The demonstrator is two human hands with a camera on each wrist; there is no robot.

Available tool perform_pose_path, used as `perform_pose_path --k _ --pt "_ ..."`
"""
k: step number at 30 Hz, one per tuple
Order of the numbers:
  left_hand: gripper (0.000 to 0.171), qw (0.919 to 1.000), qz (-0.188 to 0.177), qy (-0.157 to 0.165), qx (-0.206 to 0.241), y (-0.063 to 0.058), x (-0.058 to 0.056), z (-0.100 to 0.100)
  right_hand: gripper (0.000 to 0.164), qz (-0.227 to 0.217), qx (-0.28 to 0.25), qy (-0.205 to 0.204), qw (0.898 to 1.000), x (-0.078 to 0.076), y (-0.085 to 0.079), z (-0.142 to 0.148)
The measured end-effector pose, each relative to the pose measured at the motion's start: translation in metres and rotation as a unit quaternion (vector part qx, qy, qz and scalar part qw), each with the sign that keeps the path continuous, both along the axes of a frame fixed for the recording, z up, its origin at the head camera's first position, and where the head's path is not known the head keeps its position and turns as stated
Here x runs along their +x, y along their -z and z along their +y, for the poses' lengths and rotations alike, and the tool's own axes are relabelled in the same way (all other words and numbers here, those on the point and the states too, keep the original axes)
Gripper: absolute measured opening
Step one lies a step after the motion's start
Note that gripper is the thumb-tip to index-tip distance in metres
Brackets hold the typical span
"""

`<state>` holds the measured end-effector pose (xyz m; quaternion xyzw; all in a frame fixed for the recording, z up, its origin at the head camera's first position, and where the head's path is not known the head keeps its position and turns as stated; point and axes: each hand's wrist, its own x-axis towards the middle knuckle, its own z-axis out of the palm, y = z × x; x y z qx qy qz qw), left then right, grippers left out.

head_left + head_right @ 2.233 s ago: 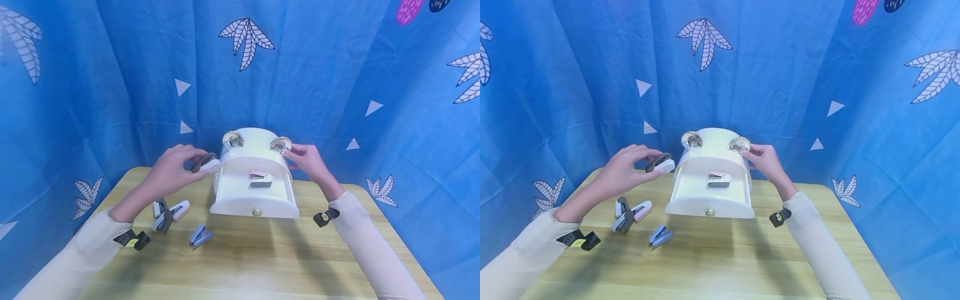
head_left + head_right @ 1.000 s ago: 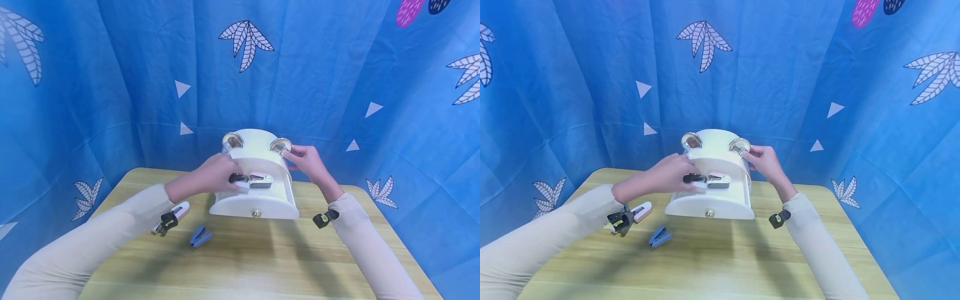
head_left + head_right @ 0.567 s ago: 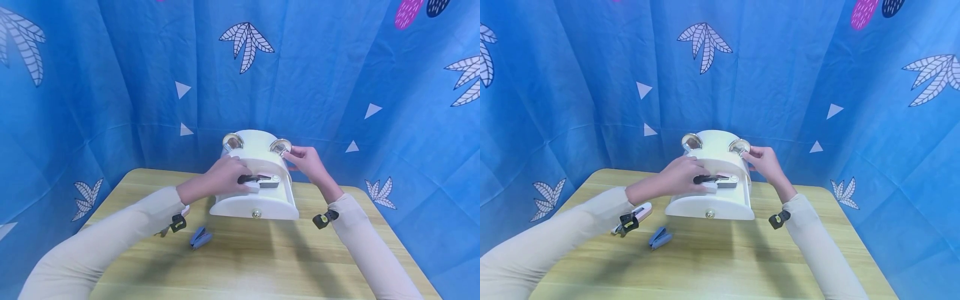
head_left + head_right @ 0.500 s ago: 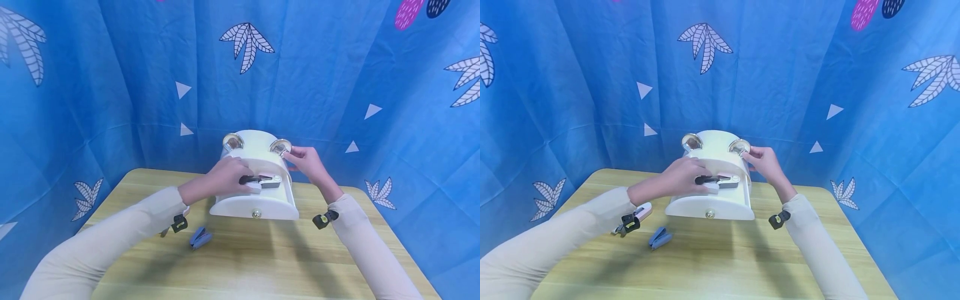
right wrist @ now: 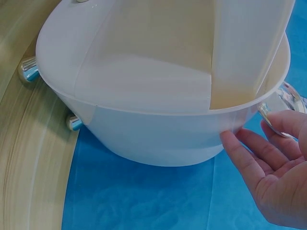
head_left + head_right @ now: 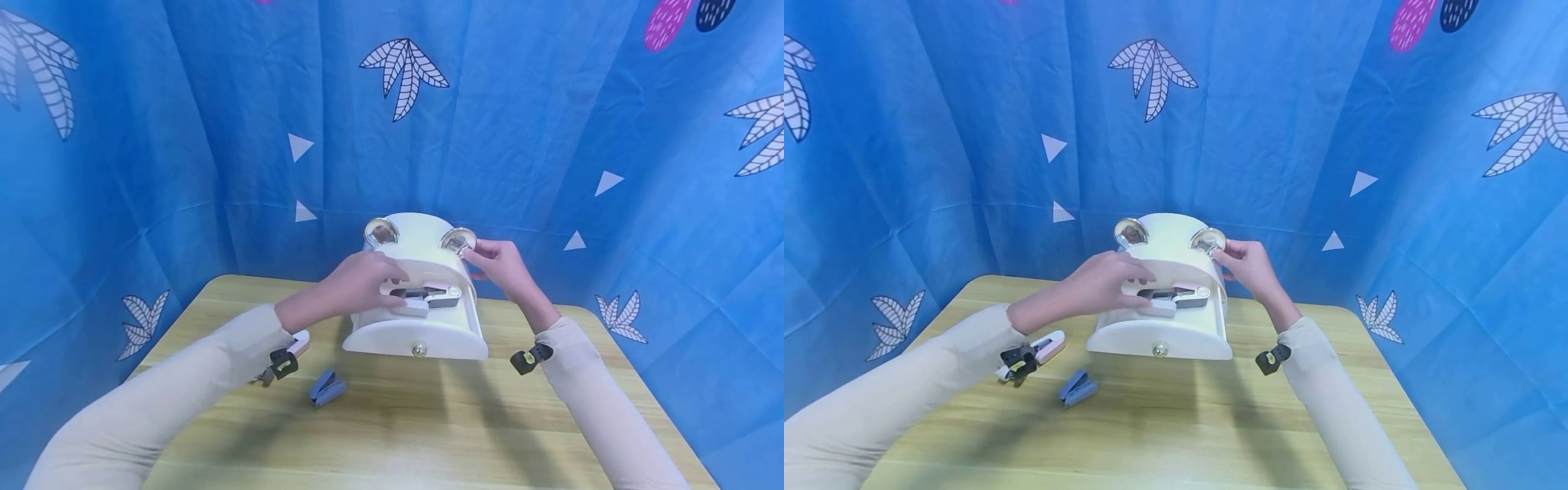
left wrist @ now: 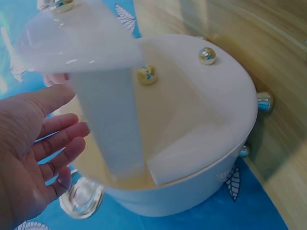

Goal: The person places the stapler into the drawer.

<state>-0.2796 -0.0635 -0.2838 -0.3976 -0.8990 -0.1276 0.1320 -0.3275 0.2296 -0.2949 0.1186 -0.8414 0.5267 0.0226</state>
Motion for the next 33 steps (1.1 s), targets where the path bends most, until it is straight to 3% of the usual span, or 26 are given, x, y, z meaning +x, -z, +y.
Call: perform_pose_path --k 7,13,17,21,24,27,31,33 --pt "0.031 0.9983 -0.007 -0.037 0.044 -0.007 0.007 -0.021 0.041 -0.002 -0.001 0.002 1.000 -0.001 0.000 0.001" --pt "0.030 0.9924 -0.024 -0.070 0.099 -0.003 0.012 -0.042 0.042 0.002 0.001 -0.001 1.000 -0.001 0.000 0.002" --pt "0.028 0.9835 -0.047 -0.077 0.157 0.004 0.022 -0.055 0.042 0.003 -0.002 0.000 1.000 -0.002 0.001 0.001" --pt "0.023 0.9655 -0.070 -0.103 0.229 0.016 0.039 -0.068 0.041 0.004 -0.008 0.001 1.000 -0.002 0.001 0.000" --pt "0.020 0.9436 -0.094 -0.144 0.283 0.032 0.054 -0.078 0.041 0.002 -0.005 -0.001 1.000 -0.002 0.002 0.000" --pt "0.018 0.9189 -0.128 -0.159 0.337 0.050 0.065 -0.083 0.042 0.001 0.000 -0.001 1.000 -0.002 0.002 0.000" --pt "0.016 0.8954 -0.196 -0.127 0.379 0.072 0.076 -0.077 0.042 0.003 0.000 -0.003 1.000 -0.002 0.002 0.001" --pt "0.018 0.8885 -0.237 -0.108 0.378 0.080 0.081 -0.069 0.042 0.003 -0.001 -0.002 1.000 -0.001 0.002 0.002"
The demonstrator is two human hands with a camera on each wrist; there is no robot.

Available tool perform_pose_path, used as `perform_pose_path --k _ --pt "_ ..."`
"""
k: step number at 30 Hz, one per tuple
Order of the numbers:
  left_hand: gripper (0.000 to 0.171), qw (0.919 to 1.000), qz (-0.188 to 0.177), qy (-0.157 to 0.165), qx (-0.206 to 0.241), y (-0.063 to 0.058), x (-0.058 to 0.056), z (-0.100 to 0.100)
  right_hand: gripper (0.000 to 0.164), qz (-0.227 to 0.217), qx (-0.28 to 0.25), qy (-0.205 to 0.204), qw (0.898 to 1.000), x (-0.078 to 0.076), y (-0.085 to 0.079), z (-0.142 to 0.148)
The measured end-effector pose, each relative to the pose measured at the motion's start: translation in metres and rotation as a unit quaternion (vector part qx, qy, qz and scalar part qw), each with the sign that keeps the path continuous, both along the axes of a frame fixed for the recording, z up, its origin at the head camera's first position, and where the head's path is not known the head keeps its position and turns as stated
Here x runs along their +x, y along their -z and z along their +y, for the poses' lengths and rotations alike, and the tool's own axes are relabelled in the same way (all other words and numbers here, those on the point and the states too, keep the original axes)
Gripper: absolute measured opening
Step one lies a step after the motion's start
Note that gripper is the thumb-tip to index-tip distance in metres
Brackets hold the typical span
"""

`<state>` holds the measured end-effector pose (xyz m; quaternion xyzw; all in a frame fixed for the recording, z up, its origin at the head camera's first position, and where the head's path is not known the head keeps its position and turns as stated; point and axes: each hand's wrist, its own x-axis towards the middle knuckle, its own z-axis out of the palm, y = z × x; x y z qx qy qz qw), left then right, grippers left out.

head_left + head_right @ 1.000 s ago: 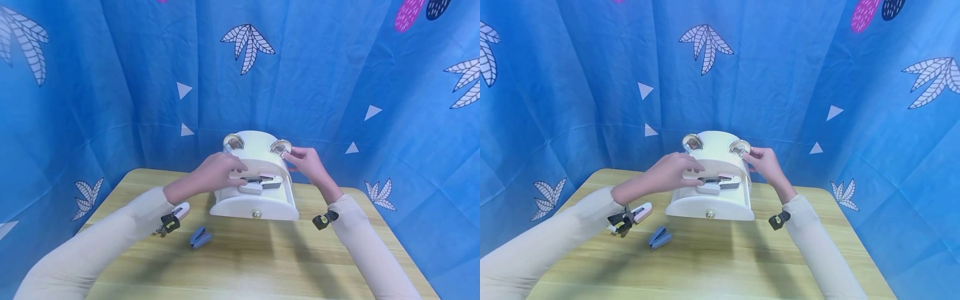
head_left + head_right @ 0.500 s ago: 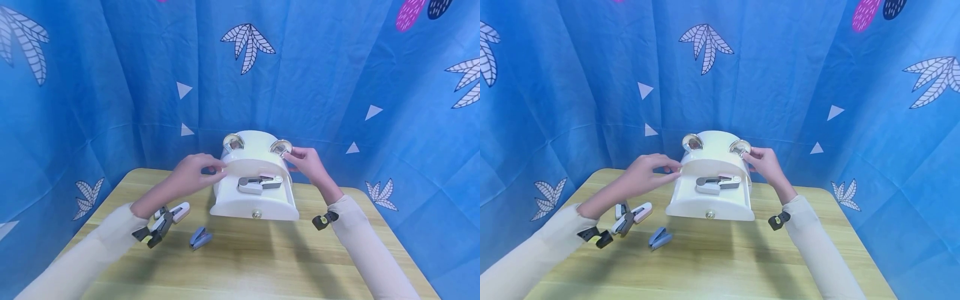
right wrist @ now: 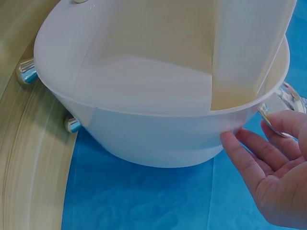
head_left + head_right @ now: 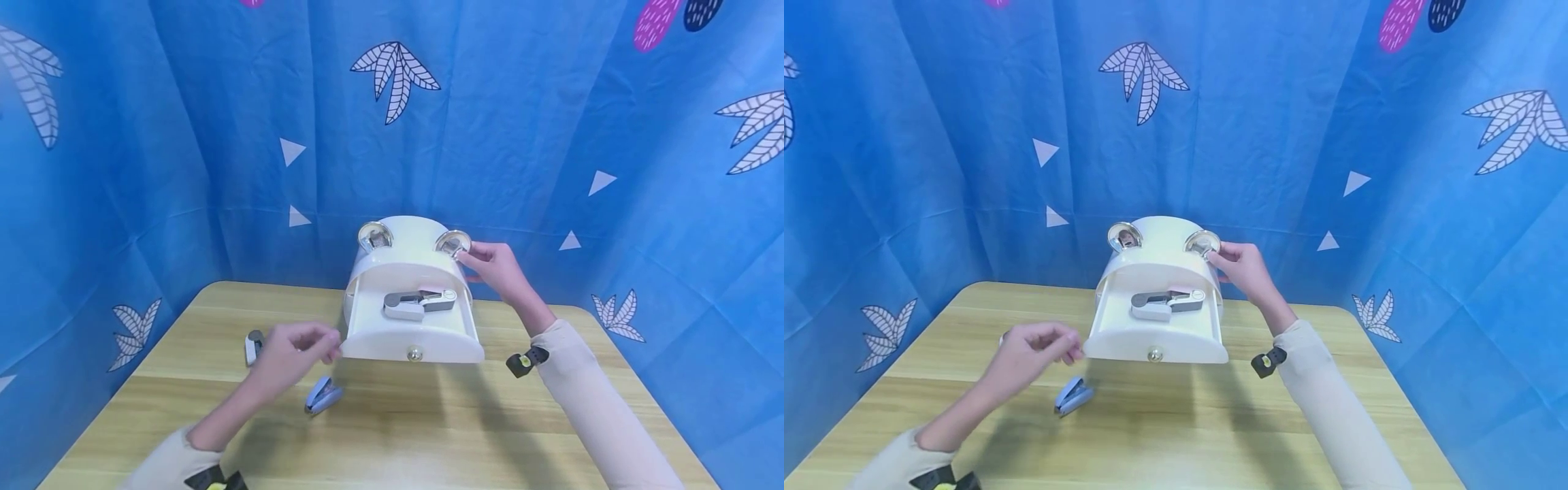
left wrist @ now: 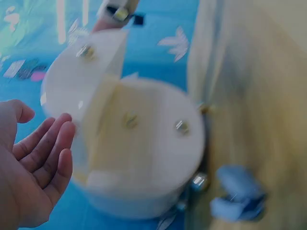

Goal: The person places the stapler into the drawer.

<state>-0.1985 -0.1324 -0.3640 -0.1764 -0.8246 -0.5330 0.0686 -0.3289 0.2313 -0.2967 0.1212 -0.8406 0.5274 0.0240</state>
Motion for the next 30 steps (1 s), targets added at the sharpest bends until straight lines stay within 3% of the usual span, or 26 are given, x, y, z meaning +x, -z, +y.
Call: perform_pose_path --k 5,10,12,17,19,22,30 --pt "0.025 0.9953 -0.031 0.092 -0.003 0.018 0.012 0.026 0.041 0.001 0.003 0.004 1.000 0.000 0.000 0.000" --pt "0.037 0.9860 -0.062 0.154 -0.011 0.024 0.017 0.055 0.041 0.002 0.002 0.003 1.000 0.000 0.000 0.000" --pt "0.041 0.9778 -0.092 0.188 0.013 0.024 0.016 0.065 0.040 0.003 0.002 0.004 1.000 -0.001 0.000 0.000" --pt "0.047 0.9419 -0.176 0.270 0.096 0.024 0.007 0.086 0.040 0.007 0.001 0.006 1.000 -0.001 0.001 0.000" --pt "0.049 0.9321 -0.199 0.280 0.117 0.024 0.003 0.092 0.041 0.007 -0.003 0.006 1.000 -0.001 0.002 0.001" --pt "0.050 0.9263 -0.221 0.273 0.137 0.026 0.000 0.096 0.040 0.007 -0.008 0.004 1.000 -0.002 0.002 0.001" --pt "0.051 0.9267 -0.232 0.256 0.149 0.025 0.000 0.098 0.041 0.008 -0.010 0.002 1.000 -0.003 0.002 0.000"
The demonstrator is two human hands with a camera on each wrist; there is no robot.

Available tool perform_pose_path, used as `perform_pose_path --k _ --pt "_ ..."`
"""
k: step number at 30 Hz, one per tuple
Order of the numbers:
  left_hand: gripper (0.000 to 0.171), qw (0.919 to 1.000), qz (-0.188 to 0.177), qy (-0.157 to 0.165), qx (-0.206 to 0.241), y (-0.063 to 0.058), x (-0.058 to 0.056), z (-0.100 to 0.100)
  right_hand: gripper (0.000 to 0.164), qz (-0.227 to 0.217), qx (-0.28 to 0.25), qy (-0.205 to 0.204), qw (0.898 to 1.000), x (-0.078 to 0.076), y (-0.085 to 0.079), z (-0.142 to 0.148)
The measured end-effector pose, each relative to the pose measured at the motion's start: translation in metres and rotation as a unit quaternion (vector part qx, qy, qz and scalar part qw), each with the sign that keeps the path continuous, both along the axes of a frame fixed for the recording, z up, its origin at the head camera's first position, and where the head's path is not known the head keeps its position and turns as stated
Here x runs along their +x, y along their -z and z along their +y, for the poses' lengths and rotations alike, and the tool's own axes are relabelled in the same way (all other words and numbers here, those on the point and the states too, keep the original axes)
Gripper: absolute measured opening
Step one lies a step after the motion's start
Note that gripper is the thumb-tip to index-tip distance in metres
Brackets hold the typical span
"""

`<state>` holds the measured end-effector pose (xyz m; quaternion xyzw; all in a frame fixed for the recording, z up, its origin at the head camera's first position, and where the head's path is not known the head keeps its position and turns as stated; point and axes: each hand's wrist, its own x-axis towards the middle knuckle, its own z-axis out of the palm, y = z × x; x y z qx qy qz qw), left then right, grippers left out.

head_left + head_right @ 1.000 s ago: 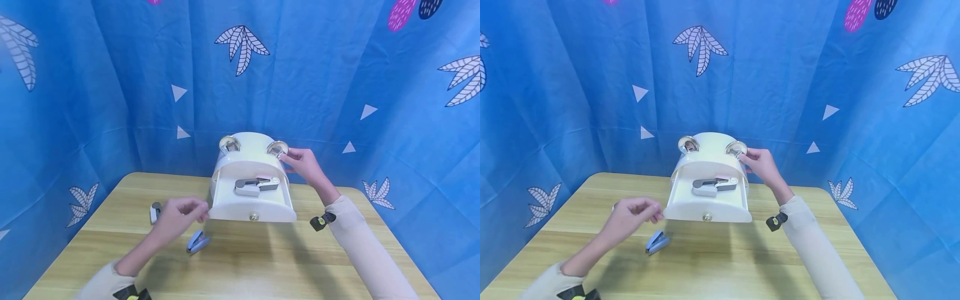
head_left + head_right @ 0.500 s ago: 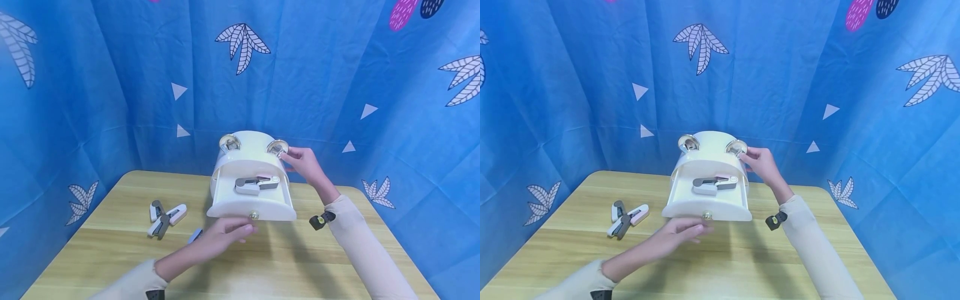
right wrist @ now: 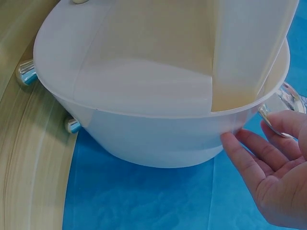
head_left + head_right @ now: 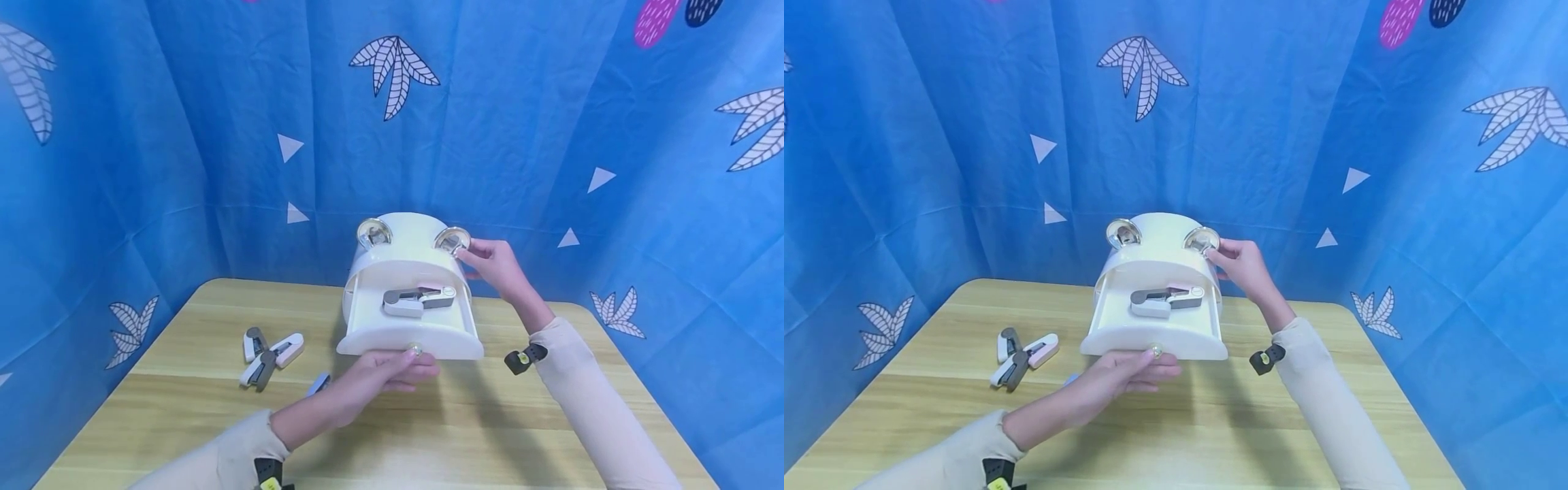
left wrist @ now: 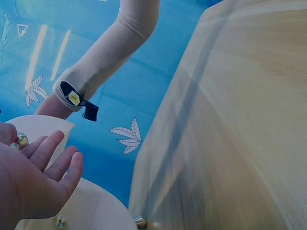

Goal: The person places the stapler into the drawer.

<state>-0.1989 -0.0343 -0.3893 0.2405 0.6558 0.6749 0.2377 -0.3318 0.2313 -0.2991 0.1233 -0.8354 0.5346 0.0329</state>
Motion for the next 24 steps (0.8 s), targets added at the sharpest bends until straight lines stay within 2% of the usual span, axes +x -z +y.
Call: perform_pose_path --k 5,11,24 --pt "0.051 0.9999 0.005 -0.013 0.005 -0.006 -0.001 0.002 0.042 -0.004 0.000 -0.001 1.000 0.000 -0.001 0.000" --pt "0.052 0.9992 0.010 -0.038 0.010 -0.013 -0.007 0.005 0.042 -0.004 0.003 -0.001 1.000 0.001 -0.003 0.000" --pt "0.054 0.9983 0.010 -0.058 0.004 -0.017 -0.035 0.008 0.039 0.002 0.000 0.002 1.000 0.000 -0.001 0.000"
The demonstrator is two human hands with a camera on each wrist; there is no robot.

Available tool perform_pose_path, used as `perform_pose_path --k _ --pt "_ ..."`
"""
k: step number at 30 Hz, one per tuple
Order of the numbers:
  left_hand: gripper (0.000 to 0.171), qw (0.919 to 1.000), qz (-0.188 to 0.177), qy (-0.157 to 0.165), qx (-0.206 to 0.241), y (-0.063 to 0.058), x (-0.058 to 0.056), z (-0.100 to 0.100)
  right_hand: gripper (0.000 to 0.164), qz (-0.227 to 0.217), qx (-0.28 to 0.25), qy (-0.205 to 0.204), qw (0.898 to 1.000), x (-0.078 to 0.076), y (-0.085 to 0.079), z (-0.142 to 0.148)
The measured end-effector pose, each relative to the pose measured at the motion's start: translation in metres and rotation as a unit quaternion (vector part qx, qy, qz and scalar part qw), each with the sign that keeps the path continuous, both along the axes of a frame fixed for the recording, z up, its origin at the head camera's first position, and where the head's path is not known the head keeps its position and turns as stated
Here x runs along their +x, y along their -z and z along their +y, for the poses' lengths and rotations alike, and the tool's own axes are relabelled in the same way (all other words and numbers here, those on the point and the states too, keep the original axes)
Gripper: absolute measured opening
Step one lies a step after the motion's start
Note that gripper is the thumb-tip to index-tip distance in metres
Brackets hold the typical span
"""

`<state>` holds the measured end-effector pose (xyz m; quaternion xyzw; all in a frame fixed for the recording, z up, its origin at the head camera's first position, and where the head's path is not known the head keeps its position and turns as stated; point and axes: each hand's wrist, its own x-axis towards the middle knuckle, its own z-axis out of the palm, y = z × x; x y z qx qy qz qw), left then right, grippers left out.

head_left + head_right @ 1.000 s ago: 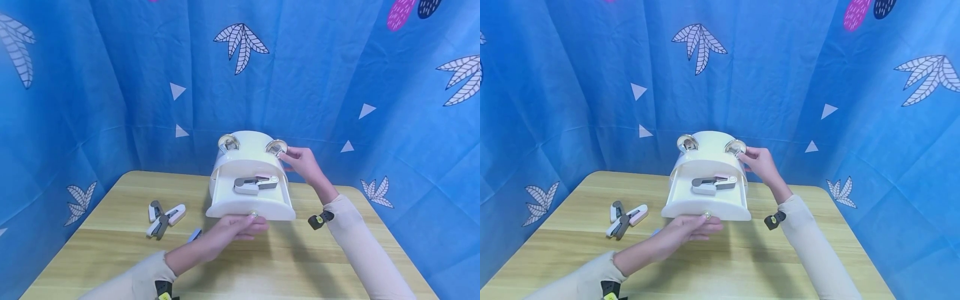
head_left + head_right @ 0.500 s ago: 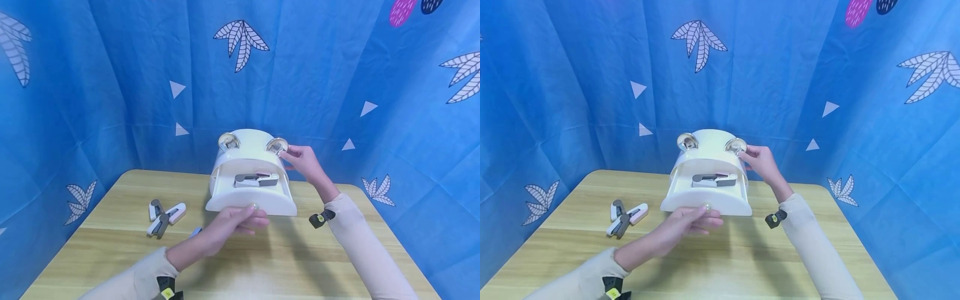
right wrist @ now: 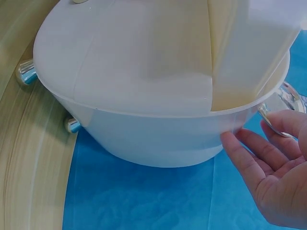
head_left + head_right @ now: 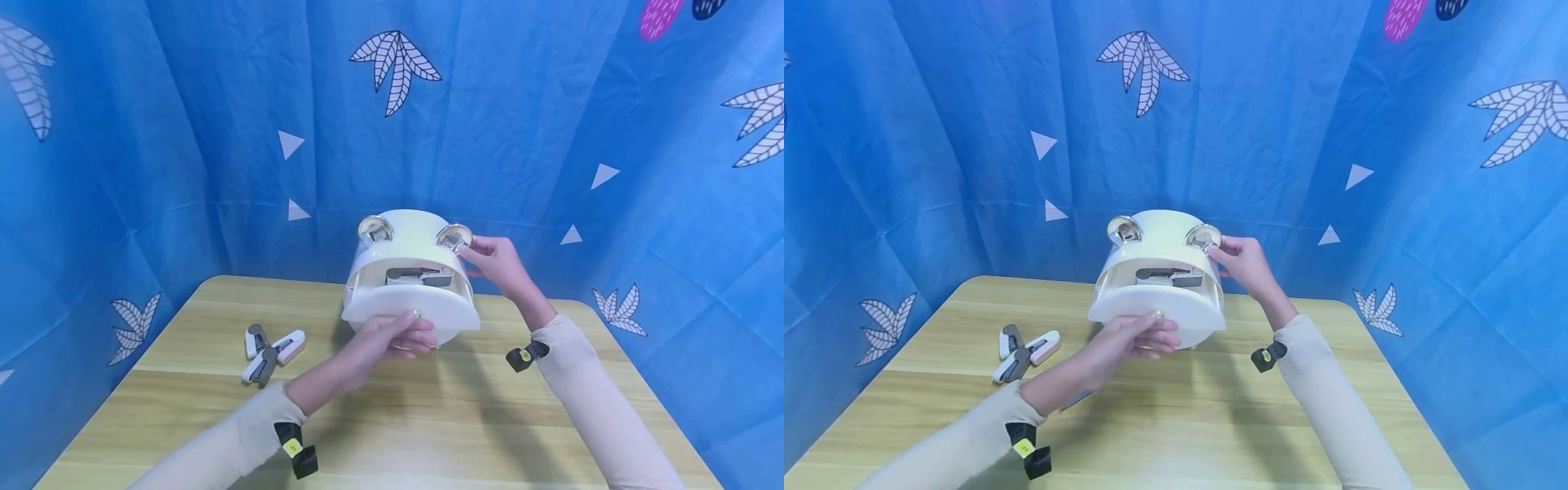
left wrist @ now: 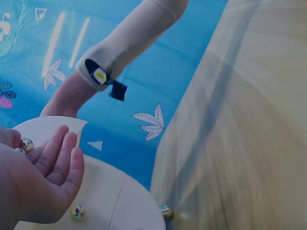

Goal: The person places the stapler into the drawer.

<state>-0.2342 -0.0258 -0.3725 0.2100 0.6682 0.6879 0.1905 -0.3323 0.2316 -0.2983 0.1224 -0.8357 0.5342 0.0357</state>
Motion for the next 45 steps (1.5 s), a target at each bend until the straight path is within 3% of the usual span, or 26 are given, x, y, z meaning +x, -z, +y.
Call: perform_pose_path --k 16,28,45 --pt "0.054 0.9995 -0.007 -0.026 0.016 -0.002 -0.034 0.006 0.040 -0.002 -0.005 0.001 1.000 0.000 0.000 -0.001" --pt "0.052 0.9990 -0.009 -0.042 0.015 -0.003 -0.052 0.009 0.039 -0.003 0.001 -0.003 1.000 0.000 0.000 0.000" --pt "0.050 0.9993 -0.011 -0.033 0.008 -0.005 -0.060 0.007 0.041 0.002 0.007 -0.005 1.000 0.002 -0.002 0.000"
